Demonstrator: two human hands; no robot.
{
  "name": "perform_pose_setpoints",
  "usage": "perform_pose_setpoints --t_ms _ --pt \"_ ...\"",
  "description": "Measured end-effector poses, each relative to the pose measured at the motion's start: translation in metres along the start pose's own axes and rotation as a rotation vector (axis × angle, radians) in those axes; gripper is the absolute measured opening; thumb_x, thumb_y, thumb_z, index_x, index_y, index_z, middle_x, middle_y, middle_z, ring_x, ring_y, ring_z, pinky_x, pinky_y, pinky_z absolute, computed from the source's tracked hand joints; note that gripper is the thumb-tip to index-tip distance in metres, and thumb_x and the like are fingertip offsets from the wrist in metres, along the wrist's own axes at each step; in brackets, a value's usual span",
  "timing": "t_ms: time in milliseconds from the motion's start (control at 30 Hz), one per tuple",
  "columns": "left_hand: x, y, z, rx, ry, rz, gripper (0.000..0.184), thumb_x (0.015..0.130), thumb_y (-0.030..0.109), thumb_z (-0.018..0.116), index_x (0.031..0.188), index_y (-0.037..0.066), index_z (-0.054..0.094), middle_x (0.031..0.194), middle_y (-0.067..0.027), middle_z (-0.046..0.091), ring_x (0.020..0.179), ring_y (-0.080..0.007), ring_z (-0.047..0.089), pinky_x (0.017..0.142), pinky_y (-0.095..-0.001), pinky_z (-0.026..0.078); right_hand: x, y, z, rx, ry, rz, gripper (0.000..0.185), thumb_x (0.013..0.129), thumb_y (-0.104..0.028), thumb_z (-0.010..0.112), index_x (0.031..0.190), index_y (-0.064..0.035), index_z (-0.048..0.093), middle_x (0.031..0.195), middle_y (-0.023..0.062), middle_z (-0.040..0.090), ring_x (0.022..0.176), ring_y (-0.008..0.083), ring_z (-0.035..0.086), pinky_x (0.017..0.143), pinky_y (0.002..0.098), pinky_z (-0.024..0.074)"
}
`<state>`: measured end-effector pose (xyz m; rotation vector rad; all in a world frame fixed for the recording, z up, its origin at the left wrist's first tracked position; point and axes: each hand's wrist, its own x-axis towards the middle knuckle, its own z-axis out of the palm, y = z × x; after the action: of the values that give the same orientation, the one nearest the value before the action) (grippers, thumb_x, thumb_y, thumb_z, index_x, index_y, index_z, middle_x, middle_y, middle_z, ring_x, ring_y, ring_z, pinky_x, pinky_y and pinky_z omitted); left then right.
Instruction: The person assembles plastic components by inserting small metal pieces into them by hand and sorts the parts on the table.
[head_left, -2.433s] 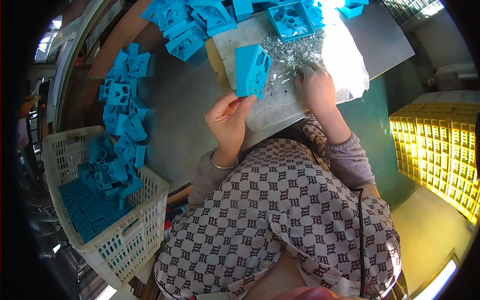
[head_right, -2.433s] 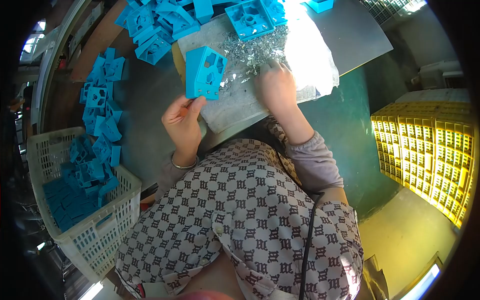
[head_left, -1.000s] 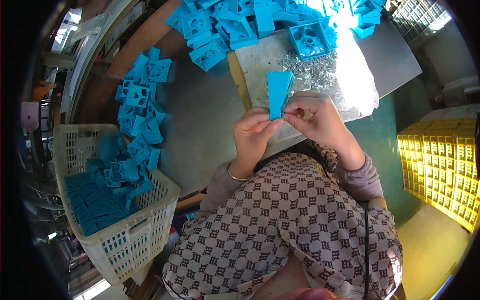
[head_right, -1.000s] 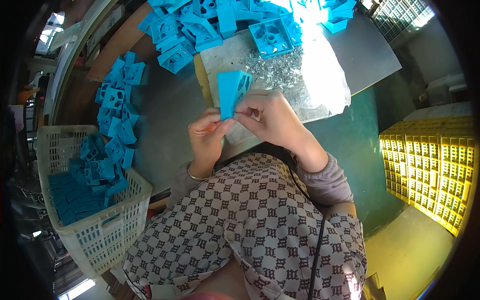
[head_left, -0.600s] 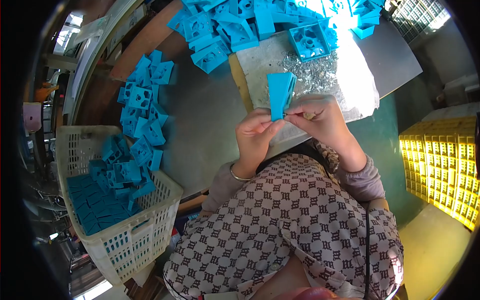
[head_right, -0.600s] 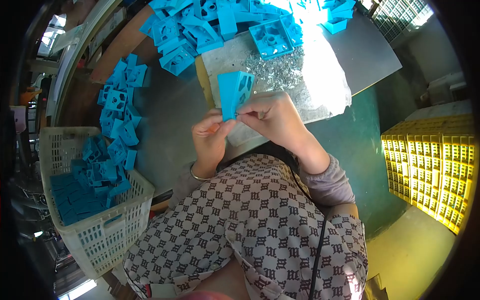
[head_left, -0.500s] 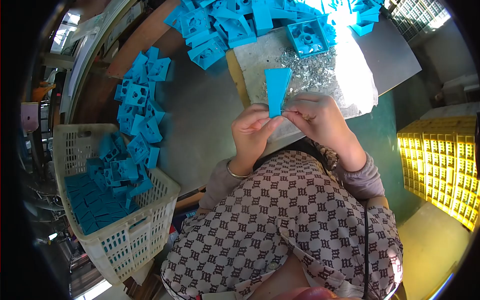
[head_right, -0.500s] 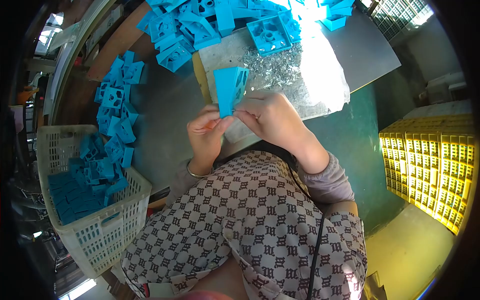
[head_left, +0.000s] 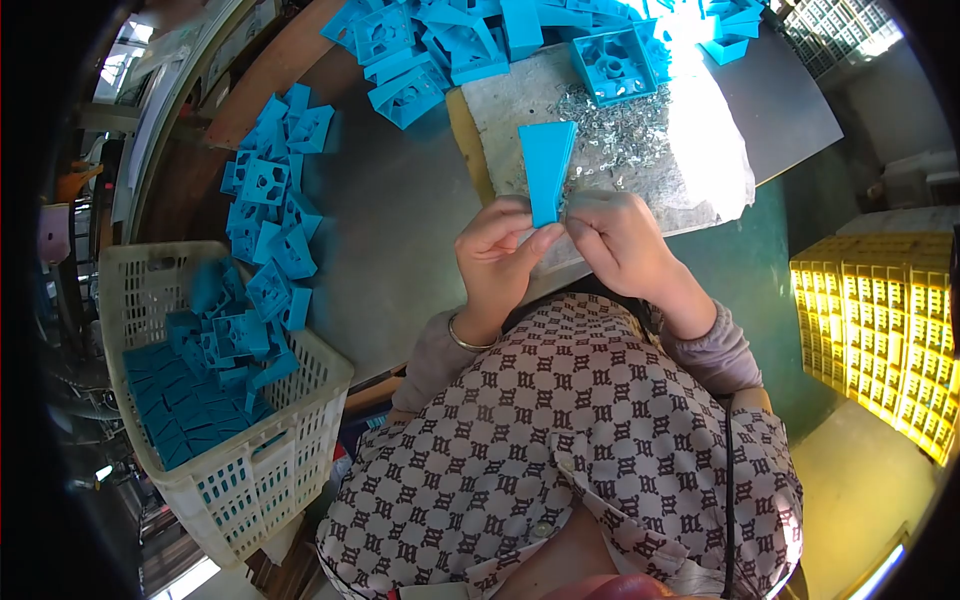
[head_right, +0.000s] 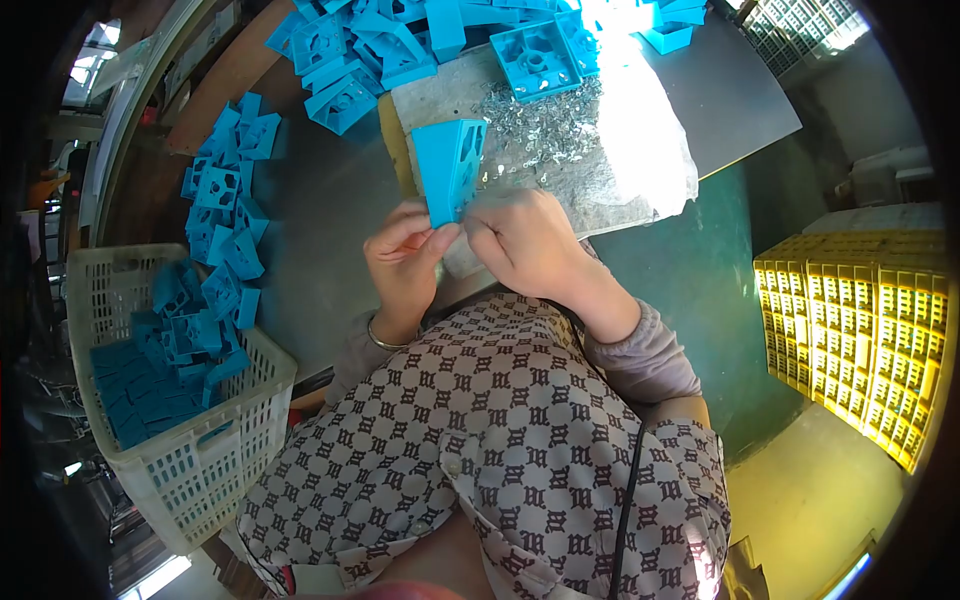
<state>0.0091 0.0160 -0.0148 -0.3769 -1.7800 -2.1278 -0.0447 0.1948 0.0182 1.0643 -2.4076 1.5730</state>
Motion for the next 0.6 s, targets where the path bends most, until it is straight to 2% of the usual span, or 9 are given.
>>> perform_pose_setpoints --t_ms 133,233,333,433,467,533,600 --pt "0.001 0.001 0.000 -0.009 0.011 0.001 0.021 0.086 -0.014 0.074 0.106 -0.008 0.072 0.107 -0.0135 0.067 0.097 -0.0183 0.066 0.083 -0.0309 0.057 0.004 -0.006 -0.003 0.102 -0.040 0.025 0.010 0.084 -0.011 0.059 0.080 -0.0020 0.060 0.070 0.0159 0.060 0.067 0.0396 0.061 0.059 0.0469 0.0467" --pt "0.001 0.001 -0.001 0.010 0.006 0.000 0.021 0.086 -0.014 0.073 0.106 -0.008 0.072 0.107 -0.0135 0.067 0.097 -0.0183 0.067 0.082 -0.0307 0.057 0.004 0.001 0.003 0.031 0.041 0.016 0.010 0.083 -0.010 0.059 0.079 -0.0018 0.061 0.068 0.0155 0.060 0.065 0.0391 0.061 0.058 0.0455 0.0470" --pt "0.002 0.002 -0.001 0.026 0.008 0.008 0.021 0.086 -0.013 0.074 0.106 -0.008 0.073 0.106 -0.0131 0.067 0.096 -0.0174 0.066 0.081 -0.0296 0.057 0.006 -0.002 0.002 0.130 -0.018 0.035 0.008 0.083 -0.010 0.060 0.080 -0.0022 0.061 0.066 0.0151 0.059 0.063 0.0383 0.061 0.057 0.0454 0.0468" --pt "0.000 -0.001 -0.005 0.070 0.032 -0.026 0.020 0.085 -0.013 0.075 0.104 -0.008 0.073 0.104 -0.0122 0.067 0.093 -0.0158 0.066 0.080 -0.0279 0.056 0.003 0.007 0.001 0.030 -0.082 0.049 0.007 0.083 -0.008 0.060 0.083 -0.0018 0.061 0.069 0.0157 0.060 0.063 0.0376 0.061 0.057 0.0453 0.0469" --pt "0.001 -0.002 -0.007 0.091 0.044 -0.039 0.020 0.084 -0.012 0.076 0.104 -0.008 0.073 0.104 -0.0119 0.067 0.092 -0.0152 0.066 0.080 -0.0272 0.055 0.003 0.008 0.002 0.033 -0.027 0.083 0.007 0.083 -0.008 0.060 0.083 -0.0015 0.061 0.071 0.0159 0.060 0.063 0.0376 0.061 0.058 0.0454 0.0469" --pt "0.011 -0.001 -0.012 0.095 0.160 -0.018 0.018 0.084 -0.011 0.077 0.102 -0.008 0.074 0.102 -0.0107 0.067 0.089 -0.0135 0.065 0.079 -0.0264 0.054 0.006 0.009 0.006 0.045 0.082 0.137 0.007 0.083 -0.008 0.061 0.084 -0.0010 0.060 0.074 0.0163 0.061 0.064 0.0375 0.062 0.058 0.0454 0.0471" --pt "0.031 -0.002 -0.025 0.148 0.271 0.022 0.016 0.085 -0.009 0.077 0.101 -0.007 0.074 0.100 -0.0098 0.068 0.088 -0.0123 0.065 0.078 -0.0260 0.053 0.002 0.016 0.011 -0.046 0.067 0.165 0.008 0.083 -0.008 0.061 0.085 -0.0008 0.059 0.076 0.0163 0.061 0.065 0.0373 0.062 0.058 0.0453 0.0476"
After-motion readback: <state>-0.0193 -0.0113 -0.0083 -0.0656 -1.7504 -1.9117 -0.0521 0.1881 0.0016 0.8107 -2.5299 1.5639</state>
